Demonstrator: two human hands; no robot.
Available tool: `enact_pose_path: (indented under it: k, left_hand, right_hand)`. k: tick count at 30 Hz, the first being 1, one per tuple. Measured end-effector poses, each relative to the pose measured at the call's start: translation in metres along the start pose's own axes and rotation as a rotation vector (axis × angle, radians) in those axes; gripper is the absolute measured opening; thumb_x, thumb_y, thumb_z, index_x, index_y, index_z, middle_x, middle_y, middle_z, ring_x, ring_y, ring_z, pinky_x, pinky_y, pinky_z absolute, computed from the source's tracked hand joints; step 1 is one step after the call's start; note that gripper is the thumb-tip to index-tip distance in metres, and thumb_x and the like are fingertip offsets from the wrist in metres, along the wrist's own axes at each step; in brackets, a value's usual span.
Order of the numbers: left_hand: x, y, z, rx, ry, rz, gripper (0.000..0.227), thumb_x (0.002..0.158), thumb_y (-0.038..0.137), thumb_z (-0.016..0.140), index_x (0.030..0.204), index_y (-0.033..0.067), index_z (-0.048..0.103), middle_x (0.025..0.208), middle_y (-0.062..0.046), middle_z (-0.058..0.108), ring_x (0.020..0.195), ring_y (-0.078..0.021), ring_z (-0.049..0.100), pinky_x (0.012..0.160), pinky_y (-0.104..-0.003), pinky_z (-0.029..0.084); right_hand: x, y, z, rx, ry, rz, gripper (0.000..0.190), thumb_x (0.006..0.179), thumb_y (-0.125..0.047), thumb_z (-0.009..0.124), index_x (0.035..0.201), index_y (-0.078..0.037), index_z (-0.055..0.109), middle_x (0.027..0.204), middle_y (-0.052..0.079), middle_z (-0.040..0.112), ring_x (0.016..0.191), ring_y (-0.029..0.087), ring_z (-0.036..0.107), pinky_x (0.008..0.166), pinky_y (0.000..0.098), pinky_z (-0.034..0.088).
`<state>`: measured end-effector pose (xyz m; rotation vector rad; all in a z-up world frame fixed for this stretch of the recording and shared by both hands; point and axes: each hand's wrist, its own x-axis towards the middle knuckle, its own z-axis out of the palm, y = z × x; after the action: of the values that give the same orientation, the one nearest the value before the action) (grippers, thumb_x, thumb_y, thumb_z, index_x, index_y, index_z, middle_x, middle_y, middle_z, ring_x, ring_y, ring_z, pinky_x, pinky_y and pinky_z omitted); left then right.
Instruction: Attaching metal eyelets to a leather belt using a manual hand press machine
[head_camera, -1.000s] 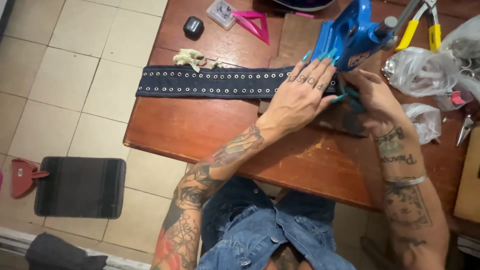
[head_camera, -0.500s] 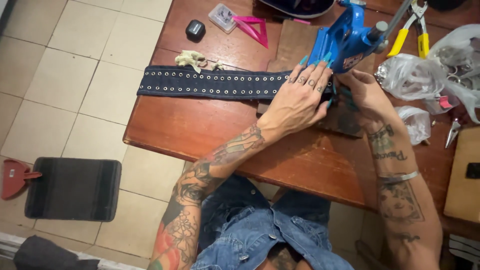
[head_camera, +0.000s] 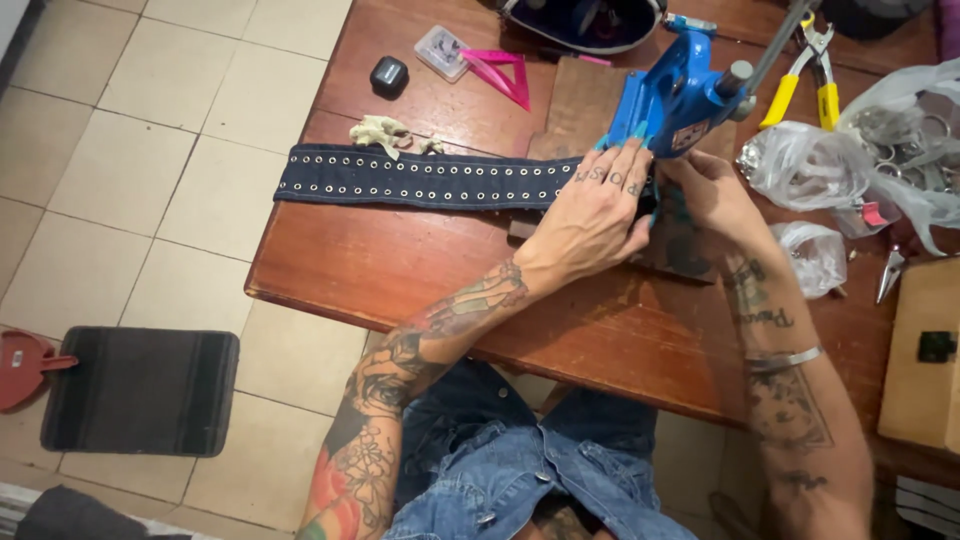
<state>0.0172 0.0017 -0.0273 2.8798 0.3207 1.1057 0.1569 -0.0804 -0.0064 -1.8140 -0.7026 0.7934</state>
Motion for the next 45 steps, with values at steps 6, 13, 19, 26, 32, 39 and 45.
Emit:
enact_pose_path:
  k: [6,13,19,26,32,39,45]
  left_hand:
    - [0.002,0.002,0.001,0.014,-0.016,-0.005,0.066,0.072,0.038,0.051,0.120,-0.0067,0.039,0.118,-0.026,0.046,0.110,-0.0329,0.048,0.097,-0.041,0.035]
    - [0.003,0.001,0.000,-0.027,-0.010,0.013,0.064,0.074,0.036,0.049,0.119,-0.0088,0.039,0.117,-0.028,0.046,0.107,-0.0351,0.049,0.095,-0.042,0.034]
    - [0.000,-0.004,0.006,-0.140,-0.012,-0.007,0.062,0.076,0.035,0.046,0.120,-0.0088,0.039,0.118,-0.028,0.047,0.107,-0.0342,0.051,0.095,-0.041,0.036]
    - [-0.003,-0.025,0.011,-0.533,-0.132,-0.041,0.063,0.077,0.032,0.054,0.125,-0.0035,0.038,0.126,-0.024,0.043,0.114,-0.0372,0.046,0.097,-0.053,0.033]
    - [0.006,-0.055,-0.009,-0.545,-0.258,0.155,0.051,0.085,0.018,0.055,0.130,0.0055,0.035,0.131,-0.018,0.042,0.120,-0.0330,0.042,0.099,-0.059,0.026]
    - [-0.002,-0.066,-0.005,-0.148,-0.152,0.324,0.043,0.087,0.013,0.051,0.128,0.0109,0.041,0.128,-0.009,0.046,0.118,-0.0213,0.046,0.100,-0.050,0.026]
    - [-0.002,-0.061,-0.008,0.124,0.127,0.331,0.032,0.087,0.014,0.047,0.119,0.0126,0.050,0.118,-0.007,0.054,0.110,-0.0177,0.051,0.097,-0.050,0.029]
  right_hand:
    - [0.000,0.009,0.000,-0.155,0.004,-0.130,0.023,0.091,-0.026,0.054,0.073,-0.011,0.055,0.069,0.001,0.048,0.070,0.012,0.045,0.062,0.0240,0.036]
    - [0.004,0.015,0.006,-0.155,0.053,-0.192,0.022,0.087,-0.027,0.057,0.071,-0.011,0.056,0.067,0.001,0.048,0.070,0.013,0.044,0.062,0.0258,0.034]
    - [0.004,0.013,0.003,-0.228,0.030,-0.221,0.023,0.087,-0.027,0.056,0.074,-0.008,0.058,0.066,0.004,0.050,0.069,0.015,0.046,0.061,0.0296,0.035]
    - [-0.016,-0.016,0.015,-0.262,0.037,-0.277,0.024,0.088,-0.021,0.054,0.073,-0.004,0.056,0.066,0.005,0.046,0.068,0.017,0.045,0.057,0.0315,0.033]
    - [-0.023,-0.021,0.011,-0.273,-0.039,-0.218,0.027,0.088,-0.027,0.054,0.075,-0.004,0.058,0.064,0.011,0.050,0.068,0.021,0.049,0.056,0.0364,0.038]
    - [-0.016,-0.014,0.014,0.191,0.044,-0.006,0.017,0.082,-0.017,0.061,0.069,-0.007,0.056,0.065,0.004,0.051,0.058,0.015,0.054,0.046,0.0271,0.046]
    - [-0.007,-0.013,0.012,0.324,-0.002,0.101,0.015,0.080,-0.013,0.062,0.067,-0.006,0.056,0.060,0.005,0.047,0.048,0.014,0.052,0.039,0.0273,0.045]
